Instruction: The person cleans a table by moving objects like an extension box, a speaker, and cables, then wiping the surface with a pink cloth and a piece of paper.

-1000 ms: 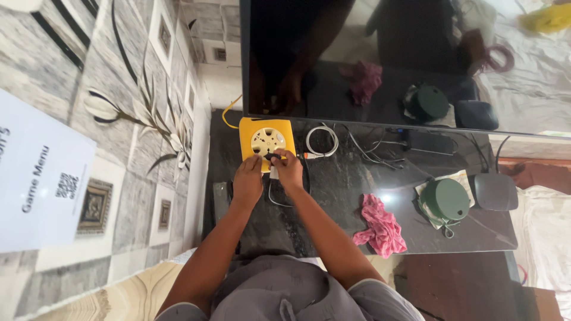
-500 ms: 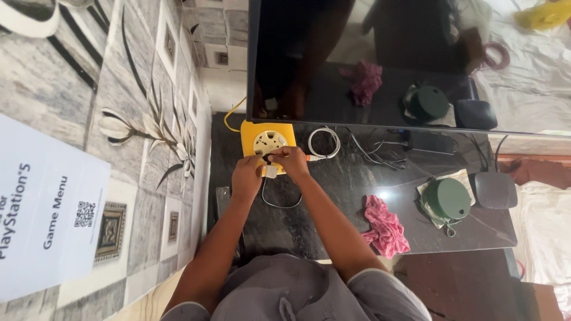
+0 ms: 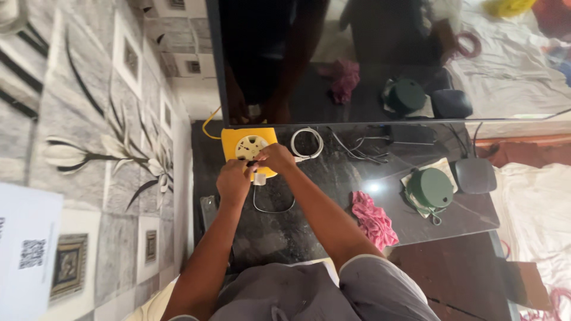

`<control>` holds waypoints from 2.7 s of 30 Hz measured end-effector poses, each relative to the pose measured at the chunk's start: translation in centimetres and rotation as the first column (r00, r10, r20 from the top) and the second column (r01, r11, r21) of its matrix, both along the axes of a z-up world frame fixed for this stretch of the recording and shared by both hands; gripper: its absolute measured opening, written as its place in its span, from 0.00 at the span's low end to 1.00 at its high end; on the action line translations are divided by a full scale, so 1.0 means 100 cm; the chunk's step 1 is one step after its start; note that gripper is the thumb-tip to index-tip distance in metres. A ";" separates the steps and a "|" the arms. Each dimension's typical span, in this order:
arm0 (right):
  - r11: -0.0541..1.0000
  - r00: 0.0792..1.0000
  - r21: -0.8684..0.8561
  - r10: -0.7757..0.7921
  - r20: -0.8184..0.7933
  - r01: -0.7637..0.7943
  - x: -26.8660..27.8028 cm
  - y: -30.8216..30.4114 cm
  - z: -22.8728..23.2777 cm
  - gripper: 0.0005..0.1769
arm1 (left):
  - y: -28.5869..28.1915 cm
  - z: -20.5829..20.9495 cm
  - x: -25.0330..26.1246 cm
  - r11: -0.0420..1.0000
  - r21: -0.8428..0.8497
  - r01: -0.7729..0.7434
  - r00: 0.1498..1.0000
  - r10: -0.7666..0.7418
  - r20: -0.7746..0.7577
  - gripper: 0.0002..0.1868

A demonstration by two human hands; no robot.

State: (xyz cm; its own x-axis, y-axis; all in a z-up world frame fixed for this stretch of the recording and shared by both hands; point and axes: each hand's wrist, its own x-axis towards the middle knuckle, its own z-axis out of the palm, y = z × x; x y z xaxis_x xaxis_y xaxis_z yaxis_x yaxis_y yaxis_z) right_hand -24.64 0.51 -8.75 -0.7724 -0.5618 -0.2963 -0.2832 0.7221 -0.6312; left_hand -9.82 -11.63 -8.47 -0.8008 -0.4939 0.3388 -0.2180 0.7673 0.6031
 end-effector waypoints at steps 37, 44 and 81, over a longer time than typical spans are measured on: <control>0.932 0.945 0.360 0.153 -0.290 -0.040 0.033 -0.033 0.017 0.15 | -0.013 -0.019 0.000 0.995 0.101 0.010 0.944 -0.042 0.326 0.41; 0.929 0.972 -0.366 -0.130 -0.195 0.051 0.097 -0.015 -0.013 0.16 | -0.040 -0.040 0.017 0.991 -0.014 -0.131 0.895 0.124 0.429 0.25; 0.976 0.831 -0.062 -0.212 -0.515 0.211 0.072 0.191 -0.013 0.34 | 0.065 -0.050 -0.041 0.987 0.102 0.126 0.879 -0.159 0.449 0.26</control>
State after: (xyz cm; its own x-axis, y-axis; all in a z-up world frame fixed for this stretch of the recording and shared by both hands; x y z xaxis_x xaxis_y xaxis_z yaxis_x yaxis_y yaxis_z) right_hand -17.47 19.64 -10.04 -0.9128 -0.3673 0.1788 -0.4081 0.8008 -0.4384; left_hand -13.96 -5.09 -13.49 -0.9220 -0.3714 -0.1094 -0.3721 0.7721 0.5152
